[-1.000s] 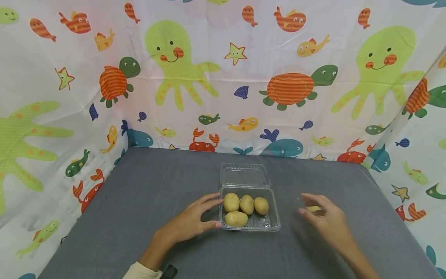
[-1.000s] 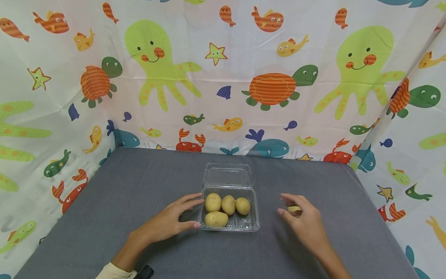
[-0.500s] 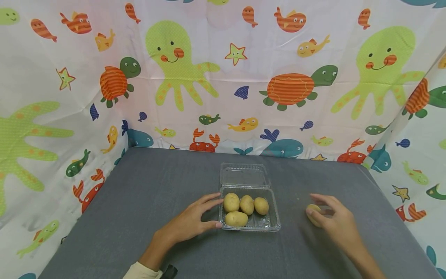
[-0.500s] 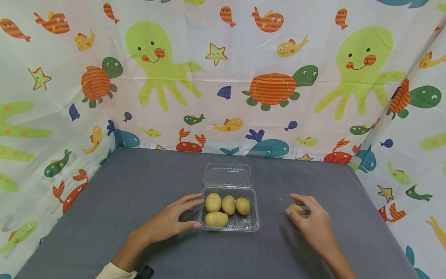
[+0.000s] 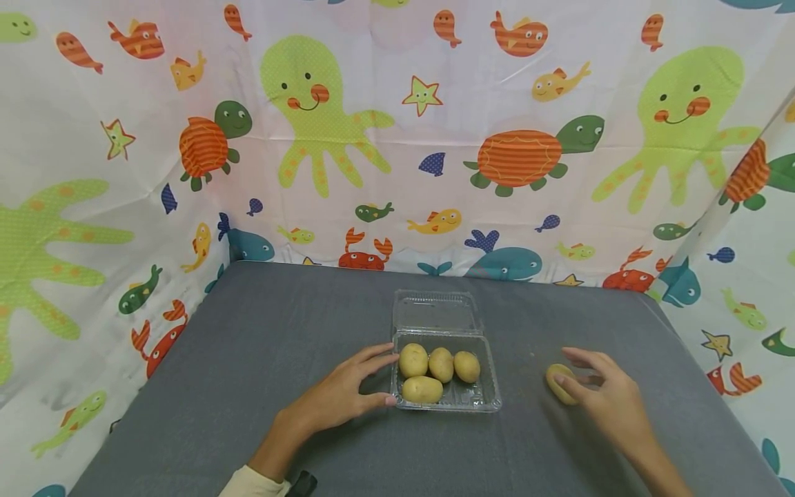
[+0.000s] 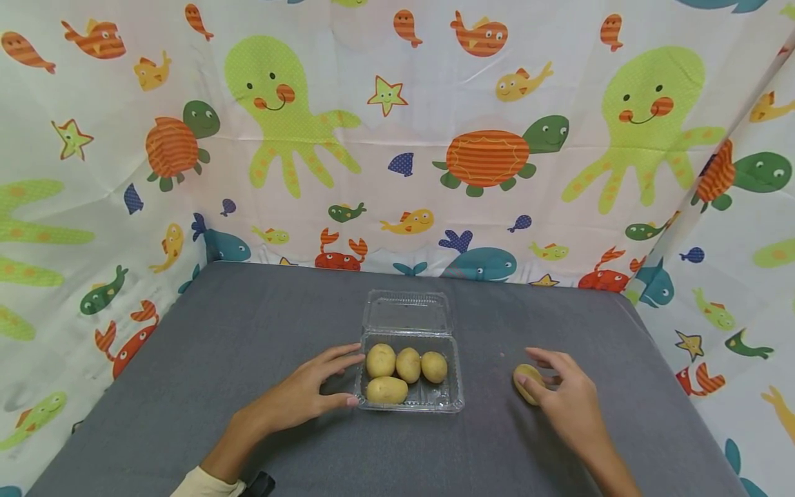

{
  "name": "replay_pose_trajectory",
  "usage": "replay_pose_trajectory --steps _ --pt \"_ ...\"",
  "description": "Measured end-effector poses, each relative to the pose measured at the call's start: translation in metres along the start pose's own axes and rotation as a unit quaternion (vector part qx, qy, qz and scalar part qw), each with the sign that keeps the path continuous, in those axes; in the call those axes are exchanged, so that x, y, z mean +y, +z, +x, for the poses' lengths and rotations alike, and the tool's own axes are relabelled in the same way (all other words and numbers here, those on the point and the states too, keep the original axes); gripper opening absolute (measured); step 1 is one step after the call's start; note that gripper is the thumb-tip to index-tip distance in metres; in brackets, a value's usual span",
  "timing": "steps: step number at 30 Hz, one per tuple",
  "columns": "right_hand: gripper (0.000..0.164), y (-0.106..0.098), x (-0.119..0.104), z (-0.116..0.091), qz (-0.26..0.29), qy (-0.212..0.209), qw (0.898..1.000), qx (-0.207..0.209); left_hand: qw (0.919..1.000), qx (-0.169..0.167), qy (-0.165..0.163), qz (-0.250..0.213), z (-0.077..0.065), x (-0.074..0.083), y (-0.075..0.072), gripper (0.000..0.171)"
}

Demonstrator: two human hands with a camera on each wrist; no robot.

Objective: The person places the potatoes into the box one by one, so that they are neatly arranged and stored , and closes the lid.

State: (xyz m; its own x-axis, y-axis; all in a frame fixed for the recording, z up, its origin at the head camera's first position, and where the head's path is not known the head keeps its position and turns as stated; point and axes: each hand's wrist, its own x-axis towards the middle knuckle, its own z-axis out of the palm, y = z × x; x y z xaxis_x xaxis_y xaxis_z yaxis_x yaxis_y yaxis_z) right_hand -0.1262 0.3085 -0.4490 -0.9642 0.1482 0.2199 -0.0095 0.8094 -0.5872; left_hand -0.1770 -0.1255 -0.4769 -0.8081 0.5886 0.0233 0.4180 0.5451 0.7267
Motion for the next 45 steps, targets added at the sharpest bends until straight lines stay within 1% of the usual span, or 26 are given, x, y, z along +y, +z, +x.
replay_pose_trajectory --steps 6,13,18,21,25,39,42,45 --pt "0.052 0.0 0.002 0.0 -0.005 0.007 1.0 -0.007 1.0 0.003 0.003 -0.005 0.0 0.0 0.0 0.072" --pt "0.064 -0.003 0.005 -0.001 -0.009 0.063 0.996 -0.056 1.0 0.004 0.004 -0.001 -0.001 0.002 0.0 0.072" --pt "0.068 -0.004 0.008 0.003 -0.014 0.098 0.992 -0.077 1.0 0.004 0.004 -0.003 -0.001 0.002 0.0 0.073" --pt "0.071 -0.004 0.01 0.004 -0.017 0.108 0.99 -0.086 1.0 0.003 -0.001 -0.003 0.0 0.001 0.0 0.074" --pt "0.071 -0.003 0.013 0.004 -0.019 0.108 0.99 -0.092 1.0 -0.001 -0.007 -0.001 0.0 0.001 0.0 0.075" --pt "0.061 0.0 0.022 0.004 -0.02 0.063 0.995 -0.075 1.0 -0.001 -0.006 -0.002 -0.001 0.001 -0.001 0.074" --pt "0.059 -0.001 0.023 0.004 -0.021 0.056 0.995 -0.075 1.0 -0.001 -0.007 -0.002 -0.001 0.001 -0.001 0.074" --pt "0.058 -0.001 0.024 0.004 -0.024 0.057 0.995 -0.079 1.0 -0.001 -0.007 -0.003 -0.001 0.001 0.0 0.074"
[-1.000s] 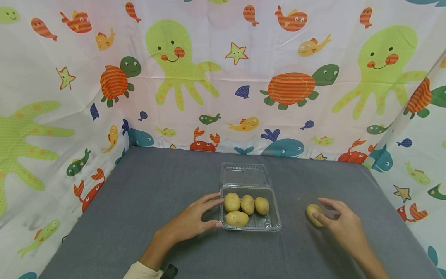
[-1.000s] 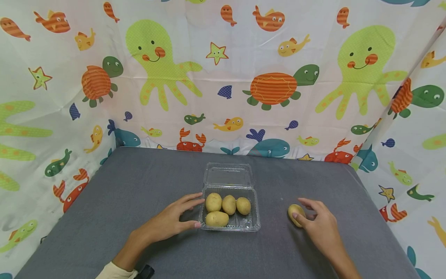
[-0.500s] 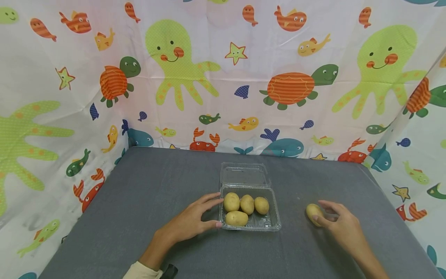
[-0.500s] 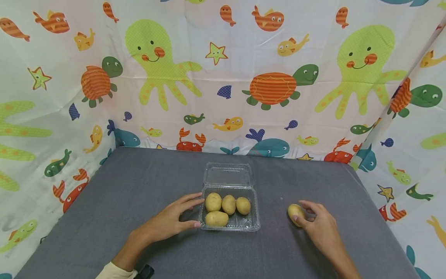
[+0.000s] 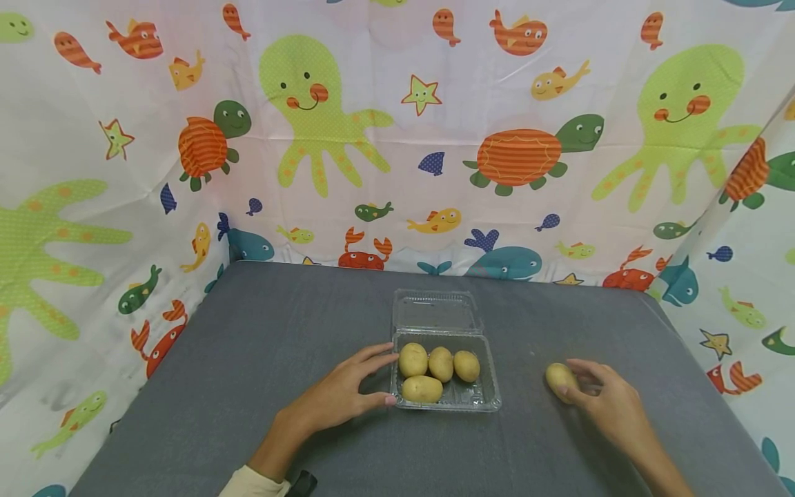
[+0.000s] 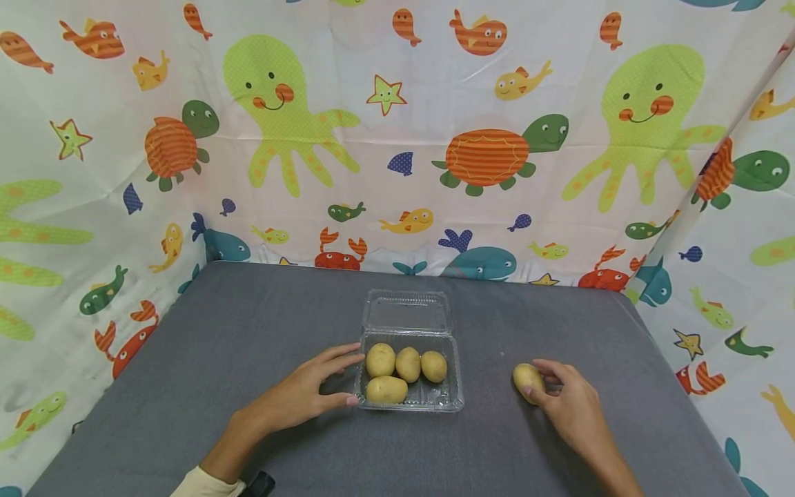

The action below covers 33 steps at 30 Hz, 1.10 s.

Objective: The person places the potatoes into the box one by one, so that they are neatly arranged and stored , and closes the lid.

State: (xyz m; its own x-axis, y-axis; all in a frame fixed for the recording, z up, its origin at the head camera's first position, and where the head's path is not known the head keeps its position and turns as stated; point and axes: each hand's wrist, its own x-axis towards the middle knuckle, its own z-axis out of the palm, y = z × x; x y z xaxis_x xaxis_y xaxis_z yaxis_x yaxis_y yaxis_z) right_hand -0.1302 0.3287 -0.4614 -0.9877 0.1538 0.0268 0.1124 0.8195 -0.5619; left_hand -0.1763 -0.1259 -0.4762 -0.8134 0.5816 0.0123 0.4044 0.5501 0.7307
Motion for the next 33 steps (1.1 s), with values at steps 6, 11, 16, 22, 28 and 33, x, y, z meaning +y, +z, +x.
replay_pose_trajectory --steps 6,11,16,22,28,33 --pt "0.056 0.0 0.003 0.002 -0.005 0.002 1.0 -0.006 1.0 0.0 0.0 0.0 0.0 0.0 0.0 0.074" --pt "0.052 0.002 0.003 0.003 -0.004 -0.003 1.0 -0.009 1.0 -0.001 0.0 0.001 0.0 0.0 0.0 0.074" --pt "0.048 0.002 0.0 0.002 -0.007 -0.012 1.0 -0.015 1.0 -0.001 0.001 0.0 0.0 0.0 0.0 0.074" --pt "0.05 0.001 -0.002 0.004 0.003 -0.01 1.0 -0.023 1.0 -0.003 -0.001 0.0 0.001 0.0 0.0 0.074" --pt "0.059 0.0 -0.002 0.01 0.008 0.019 0.999 -0.041 1.0 -0.007 -0.004 -0.002 0.001 0.001 -0.001 0.074" --pt "0.061 0.0 0.001 0.013 -0.002 0.021 0.999 -0.042 1.0 -0.007 -0.003 -0.005 0.0 0.0 0.0 0.074"
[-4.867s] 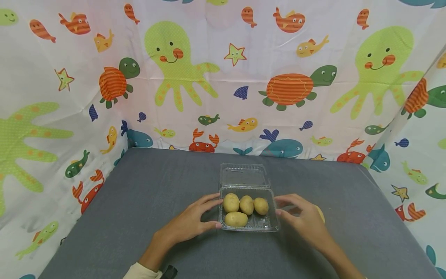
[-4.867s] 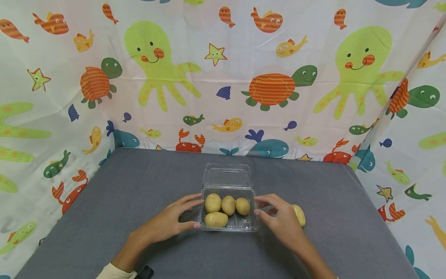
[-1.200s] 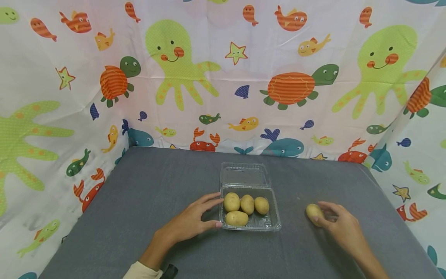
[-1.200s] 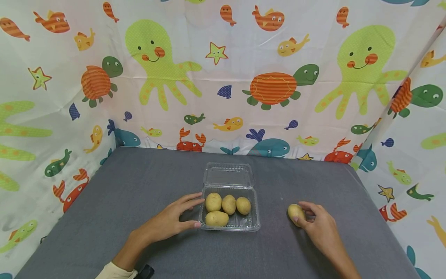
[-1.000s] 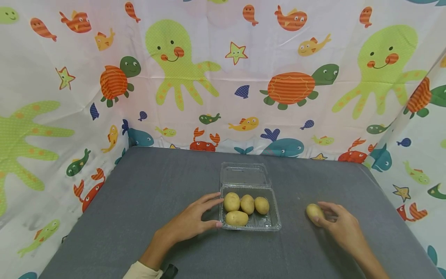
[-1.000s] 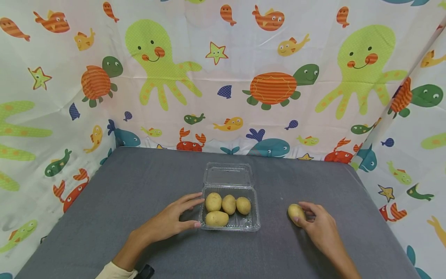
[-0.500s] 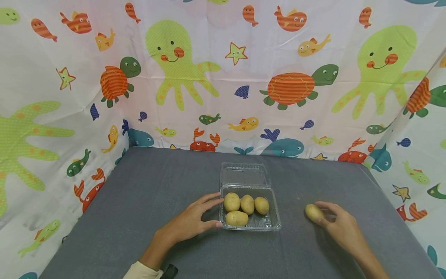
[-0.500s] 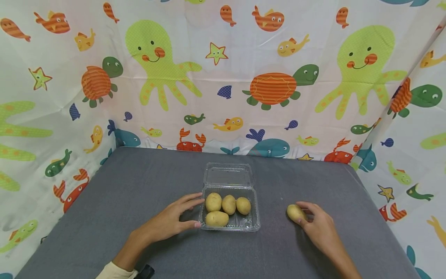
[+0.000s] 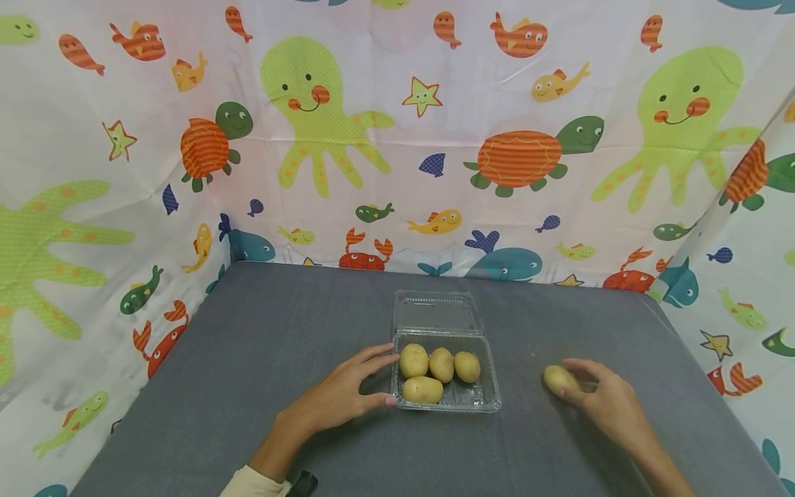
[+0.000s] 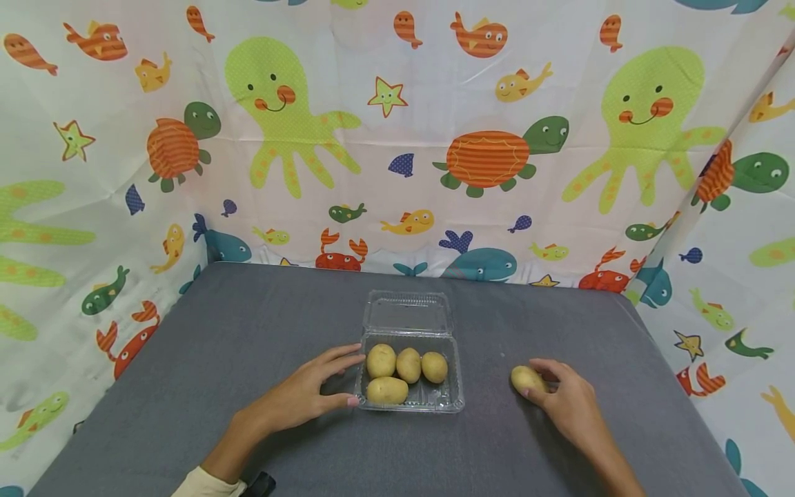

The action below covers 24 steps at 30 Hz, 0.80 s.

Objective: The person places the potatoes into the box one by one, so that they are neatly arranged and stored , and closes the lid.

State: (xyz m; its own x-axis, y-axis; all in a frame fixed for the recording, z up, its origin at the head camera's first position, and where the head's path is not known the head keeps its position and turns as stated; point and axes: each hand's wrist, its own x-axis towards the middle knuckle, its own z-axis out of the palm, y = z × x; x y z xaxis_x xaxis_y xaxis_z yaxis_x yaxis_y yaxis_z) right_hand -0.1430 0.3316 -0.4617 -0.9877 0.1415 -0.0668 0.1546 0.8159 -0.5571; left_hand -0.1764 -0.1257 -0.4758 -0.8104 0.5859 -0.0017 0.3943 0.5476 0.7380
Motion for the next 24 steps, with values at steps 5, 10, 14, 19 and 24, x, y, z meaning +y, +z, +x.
replay_pose_trajectory --steps 5,10,14,19,24 --pt "0.062 -0.0007 0.0032 0.0005 -0.005 -0.006 1.0 0.0 1.0 0.0 0.002 -0.001 0.0002 0.0001 0.0003 0.075" --pt "0.063 -0.0006 0.0044 0.0002 -0.007 -0.01 1.0 -0.006 1.0 0.0 0.001 0.0 -0.0001 0.0002 0.0001 0.074" --pt "0.065 -0.0005 0.0046 0.0002 -0.004 -0.009 1.0 -0.01 1.0 0.001 0.001 -0.001 -0.0002 0.0005 0.0 0.074" --pt "0.066 -0.0006 0.0046 0.001 -0.005 -0.003 1.0 -0.014 1.0 0.002 0.004 0.0 -0.0001 0.0006 -0.0001 0.074" --pt "0.066 -0.0001 0.005 0.001 -0.005 0.0 1.0 -0.013 1.0 0.001 0.001 0.001 0.0 0.0008 -0.0003 0.075"
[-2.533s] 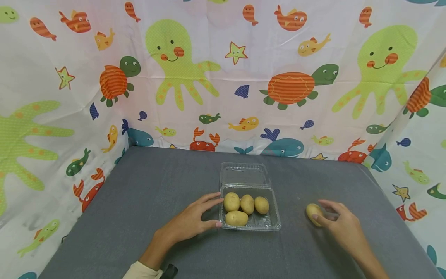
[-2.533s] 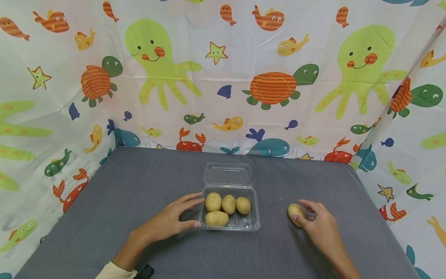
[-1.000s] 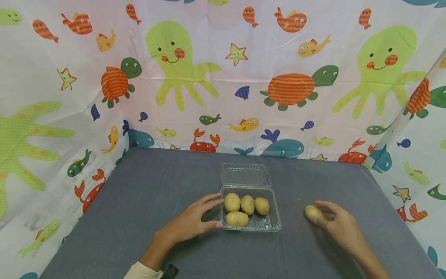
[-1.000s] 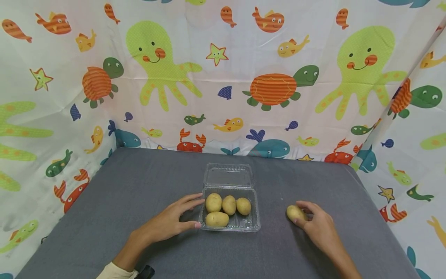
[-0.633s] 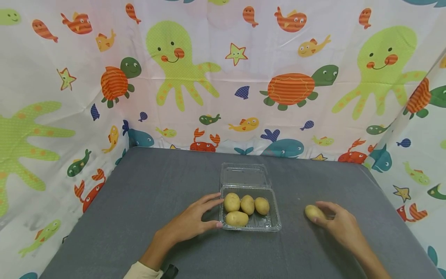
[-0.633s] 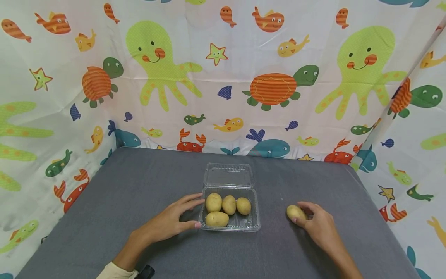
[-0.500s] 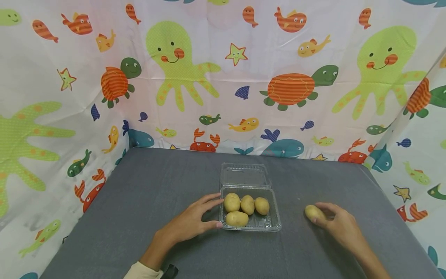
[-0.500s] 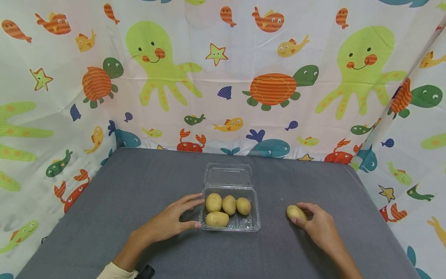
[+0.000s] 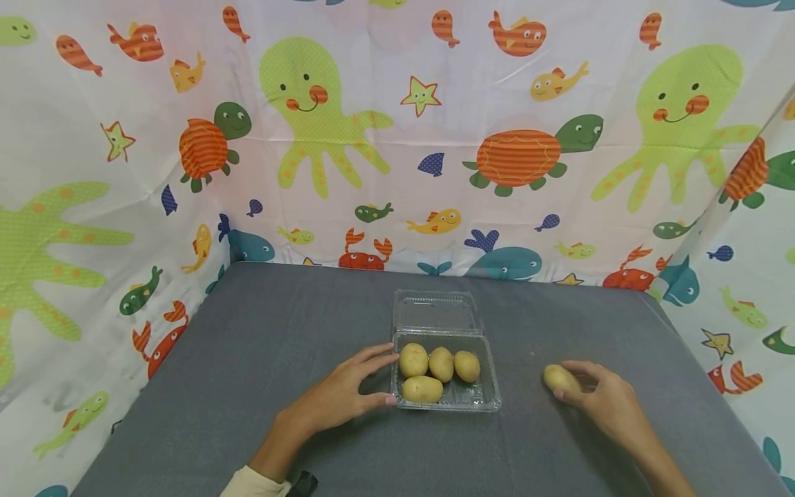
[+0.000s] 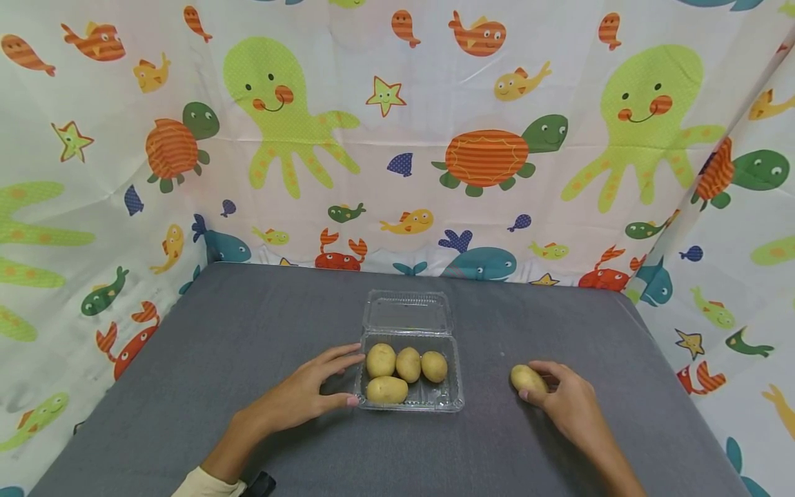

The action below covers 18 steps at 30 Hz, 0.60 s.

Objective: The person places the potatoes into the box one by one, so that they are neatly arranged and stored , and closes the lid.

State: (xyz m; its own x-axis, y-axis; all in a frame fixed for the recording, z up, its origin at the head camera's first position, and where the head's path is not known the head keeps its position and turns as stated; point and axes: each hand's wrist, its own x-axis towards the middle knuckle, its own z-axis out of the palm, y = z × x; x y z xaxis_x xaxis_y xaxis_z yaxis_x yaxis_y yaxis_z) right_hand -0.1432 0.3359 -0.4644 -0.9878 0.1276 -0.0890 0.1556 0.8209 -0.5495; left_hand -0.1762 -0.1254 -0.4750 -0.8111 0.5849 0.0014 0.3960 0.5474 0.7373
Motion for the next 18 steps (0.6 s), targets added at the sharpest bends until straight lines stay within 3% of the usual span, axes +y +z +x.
replay_pose_trajectory --steps 18 --pt "0.066 0.003 0.004 -0.0035 0.007 -0.016 1.0 0.02 1.0 0.004 -0.002 0.001 -0.0006 0.0012 0.0 0.074"
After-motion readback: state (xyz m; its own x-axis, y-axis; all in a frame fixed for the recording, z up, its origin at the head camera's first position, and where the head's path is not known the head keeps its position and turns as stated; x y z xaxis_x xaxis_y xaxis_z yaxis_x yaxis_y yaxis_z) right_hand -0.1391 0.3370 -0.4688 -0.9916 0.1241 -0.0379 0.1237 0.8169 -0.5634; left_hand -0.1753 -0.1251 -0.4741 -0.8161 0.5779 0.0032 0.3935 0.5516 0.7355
